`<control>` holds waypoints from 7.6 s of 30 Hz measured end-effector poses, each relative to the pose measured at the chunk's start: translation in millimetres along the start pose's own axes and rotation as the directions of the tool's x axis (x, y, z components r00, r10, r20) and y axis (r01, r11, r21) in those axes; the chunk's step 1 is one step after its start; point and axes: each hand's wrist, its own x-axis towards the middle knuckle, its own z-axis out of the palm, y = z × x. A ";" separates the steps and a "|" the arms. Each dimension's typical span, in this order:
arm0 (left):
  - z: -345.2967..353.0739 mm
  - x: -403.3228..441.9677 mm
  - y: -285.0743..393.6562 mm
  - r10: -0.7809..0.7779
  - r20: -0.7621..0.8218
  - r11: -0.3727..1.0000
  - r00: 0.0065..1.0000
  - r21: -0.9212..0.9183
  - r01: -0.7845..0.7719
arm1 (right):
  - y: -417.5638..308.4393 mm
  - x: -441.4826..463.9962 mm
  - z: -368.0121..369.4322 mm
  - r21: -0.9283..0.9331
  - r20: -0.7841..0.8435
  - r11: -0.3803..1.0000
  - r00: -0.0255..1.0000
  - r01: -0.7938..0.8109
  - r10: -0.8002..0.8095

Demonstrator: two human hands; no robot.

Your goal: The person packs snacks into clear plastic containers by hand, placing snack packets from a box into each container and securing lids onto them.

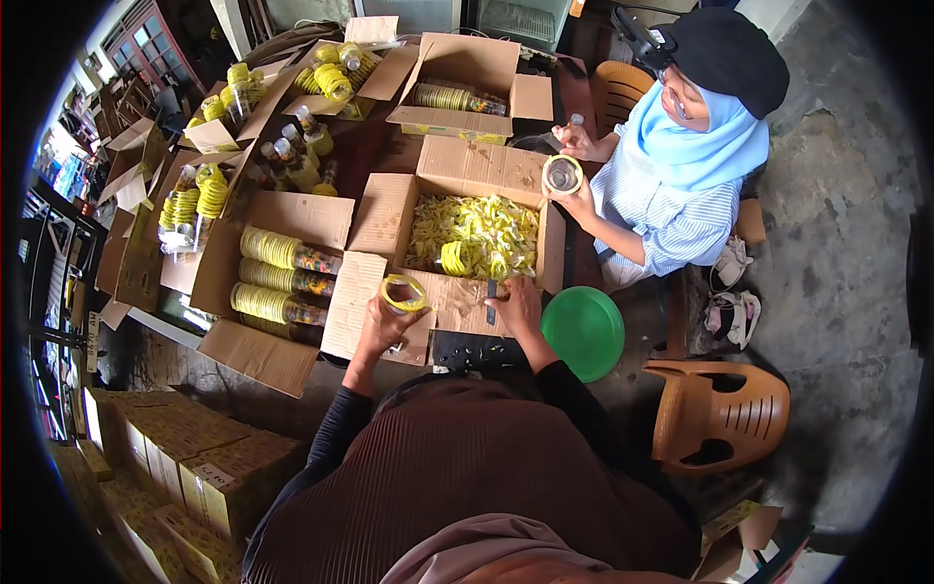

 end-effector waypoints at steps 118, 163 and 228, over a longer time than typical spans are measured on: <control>-19.6 71.1 51.6 0.178 0.590 0.909 0.788 0.207 -0.361 | -123.7 91.9 -122.6 -0.005 0.198 0.726 0.712 0.688 -0.674; 3.5 103.6 -8.4 0.336 0.544 0.877 0.769 0.118 -0.466 | -104.8 94.6 -101.3 0.095 0.145 0.822 0.809 0.562 -0.570; 13.0 71.9 56.6 0.433 0.073 0.690 0.898 0.615 -0.383 | -106.3 17.3 -71.3 -0.013 -0.147 0.794 0.784 0.608 -0.603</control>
